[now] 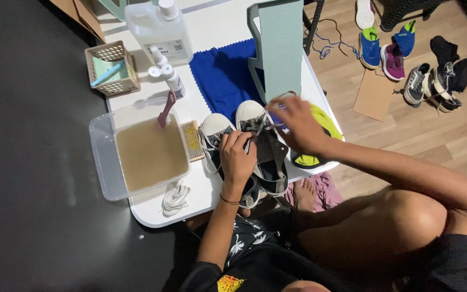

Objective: The person removes the old shoelaces from a pair of black canvas sneakers and replaces them with new white shoelaces. They thread the new laces through the eyelets and tie them into a knot.

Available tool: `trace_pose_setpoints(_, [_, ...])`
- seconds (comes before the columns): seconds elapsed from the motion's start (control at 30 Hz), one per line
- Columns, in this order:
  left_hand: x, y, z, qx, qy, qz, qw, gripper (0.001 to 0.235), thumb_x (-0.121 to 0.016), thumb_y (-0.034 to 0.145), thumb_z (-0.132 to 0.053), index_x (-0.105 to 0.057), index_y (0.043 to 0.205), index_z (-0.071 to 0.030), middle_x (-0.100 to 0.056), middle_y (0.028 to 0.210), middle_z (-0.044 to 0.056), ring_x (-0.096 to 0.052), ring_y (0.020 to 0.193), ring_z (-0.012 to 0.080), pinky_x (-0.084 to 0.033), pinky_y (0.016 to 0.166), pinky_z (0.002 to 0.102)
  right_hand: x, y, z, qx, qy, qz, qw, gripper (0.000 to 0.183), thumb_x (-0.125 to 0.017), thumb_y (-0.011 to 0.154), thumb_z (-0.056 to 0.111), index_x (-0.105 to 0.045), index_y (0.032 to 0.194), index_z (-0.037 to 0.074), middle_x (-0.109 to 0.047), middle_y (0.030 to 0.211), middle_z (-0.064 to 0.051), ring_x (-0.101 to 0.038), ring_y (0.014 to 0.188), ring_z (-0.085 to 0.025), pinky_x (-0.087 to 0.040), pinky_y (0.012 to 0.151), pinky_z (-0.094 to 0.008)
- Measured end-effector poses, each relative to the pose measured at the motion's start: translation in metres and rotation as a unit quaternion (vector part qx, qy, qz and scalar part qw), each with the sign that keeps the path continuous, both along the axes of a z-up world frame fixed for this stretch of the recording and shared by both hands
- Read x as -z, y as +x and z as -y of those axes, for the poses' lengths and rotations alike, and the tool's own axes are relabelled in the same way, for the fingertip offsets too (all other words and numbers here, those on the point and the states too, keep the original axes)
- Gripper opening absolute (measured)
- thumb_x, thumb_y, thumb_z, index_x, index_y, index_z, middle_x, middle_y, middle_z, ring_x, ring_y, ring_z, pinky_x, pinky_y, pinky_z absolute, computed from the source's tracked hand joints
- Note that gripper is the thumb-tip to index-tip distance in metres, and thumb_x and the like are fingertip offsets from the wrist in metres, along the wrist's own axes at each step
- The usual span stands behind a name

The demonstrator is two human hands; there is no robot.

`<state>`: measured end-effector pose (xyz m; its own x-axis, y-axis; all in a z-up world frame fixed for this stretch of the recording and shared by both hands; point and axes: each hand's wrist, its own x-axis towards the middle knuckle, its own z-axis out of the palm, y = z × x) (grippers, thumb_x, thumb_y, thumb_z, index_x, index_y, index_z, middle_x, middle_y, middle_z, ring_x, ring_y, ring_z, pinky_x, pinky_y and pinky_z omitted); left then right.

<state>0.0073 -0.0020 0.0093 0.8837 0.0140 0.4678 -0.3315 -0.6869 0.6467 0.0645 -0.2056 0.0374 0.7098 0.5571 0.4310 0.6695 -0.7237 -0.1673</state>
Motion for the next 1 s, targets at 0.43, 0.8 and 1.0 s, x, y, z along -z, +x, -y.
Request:
trace_pose_setpoints(0.43, [-0.009, -0.001, -0.003, 0.024, -0.047, -0.011, 0.999, 0.018, -0.073, 0.080, 0.000, -0.072, 0.096, -0.009, -0.058, 0.092, 0.004, -0.059, 0.085, 0.0274, -0.050, 0.080, 0.041, 0.005, 0.029, 0.004, 0.008, -0.167, 0.047, 0.985, 0.009, -0.069, 0.092, 0.021, -0.066, 0.090, 0.013, -0.053, 0.084, -0.002, -0.046, 0.083, -0.024, -0.040, 0.076, -0.036])
trace_pose_setpoints(0.8, [-0.006, 0.003, -0.002, 0.085, -0.017, -0.009, 0.996, 0.041, -0.059, 0.091, 0.008, -0.064, 0.129, -0.005, -0.062, 0.126, 0.012, -0.054, 0.110, 0.0314, -0.045, 0.092, 0.045, -0.008, 0.022, -0.006, 0.135, -0.366, -0.209, 0.897, 0.027, -0.072, 0.090, 0.034, -0.071, 0.110, 0.016, -0.068, 0.103, -0.007, -0.069, 0.096, -0.026, -0.056, 0.080, -0.039])
trace_pose_setpoints(1.0, [-0.022, 0.001, -0.001, 0.123, 0.038, -0.034, 0.991, 0.037, -0.054, 0.094, 0.010, -0.064, 0.127, -0.003, -0.064, 0.118, 0.012, -0.053, 0.107, 0.0292, -0.046, 0.087, 0.041, 0.017, 0.008, -0.008, 0.072, -0.171, -0.351, 0.918, 0.028, -0.066, 0.093, 0.032, -0.069, 0.109, 0.009, -0.072, 0.099, -0.014, -0.073, 0.090, -0.039, -0.060, 0.078, -0.054])
